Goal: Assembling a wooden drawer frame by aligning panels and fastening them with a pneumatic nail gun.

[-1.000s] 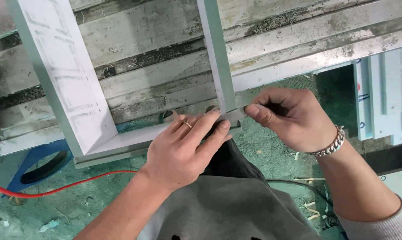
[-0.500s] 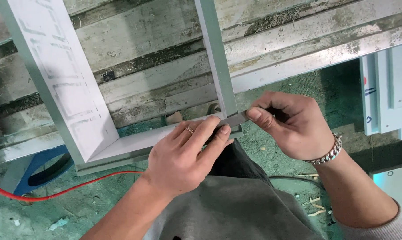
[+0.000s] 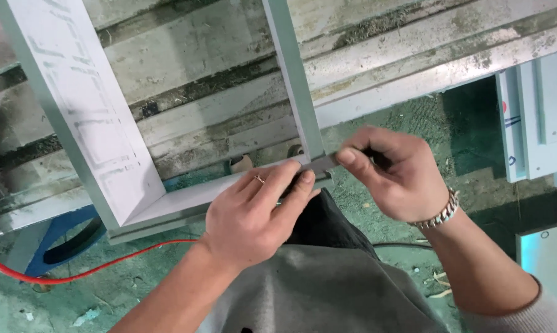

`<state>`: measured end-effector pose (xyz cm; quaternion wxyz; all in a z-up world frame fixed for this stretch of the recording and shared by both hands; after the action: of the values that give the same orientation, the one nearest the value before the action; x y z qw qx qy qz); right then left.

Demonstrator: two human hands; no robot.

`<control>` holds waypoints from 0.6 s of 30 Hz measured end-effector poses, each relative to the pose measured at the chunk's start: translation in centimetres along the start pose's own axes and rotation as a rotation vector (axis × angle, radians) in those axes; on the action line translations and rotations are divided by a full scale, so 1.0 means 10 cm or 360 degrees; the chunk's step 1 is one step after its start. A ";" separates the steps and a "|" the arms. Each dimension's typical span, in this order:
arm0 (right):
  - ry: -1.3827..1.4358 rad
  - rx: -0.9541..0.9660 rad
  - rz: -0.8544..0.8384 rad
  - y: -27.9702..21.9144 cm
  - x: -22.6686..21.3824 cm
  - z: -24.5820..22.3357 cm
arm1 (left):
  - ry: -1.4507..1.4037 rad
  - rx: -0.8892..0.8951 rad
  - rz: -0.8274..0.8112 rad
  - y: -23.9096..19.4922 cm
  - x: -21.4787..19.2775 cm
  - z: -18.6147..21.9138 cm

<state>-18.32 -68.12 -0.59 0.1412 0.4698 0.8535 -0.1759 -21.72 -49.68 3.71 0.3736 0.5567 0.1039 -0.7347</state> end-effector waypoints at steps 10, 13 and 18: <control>0.0069 -0.0078 0.0021 0.06 0.01 -0.02 | 0.0085 0.0040 0.0074 -0.02 0.02 -0.02; 0.0064 -0.0050 0.0030 0.04 0.02 -0.01 | 0.0088 0.0037 0.0071 -0.02 0.03 -0.01; 0.0086 -0.0019 0.0022 -0.01 0.04 -0.01 | 0.0083 0.0059 0.0065 0.01 0.00 -0.01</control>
<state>-18.63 -67.83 -0.68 0.1220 0.4796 0.8547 -0.1571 -21.54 -49.71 3.70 0.3753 0.5844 0.0885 -0.7140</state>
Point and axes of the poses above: each hand's wrist, its own y-axis towards the middle knuckle, its own x-axis out of the palm, z = x × y, the point moved 6 cm from there along y, towards the middle knuckle, and after that the axes turned 13 degrees about -z, right-handed, at the moved point
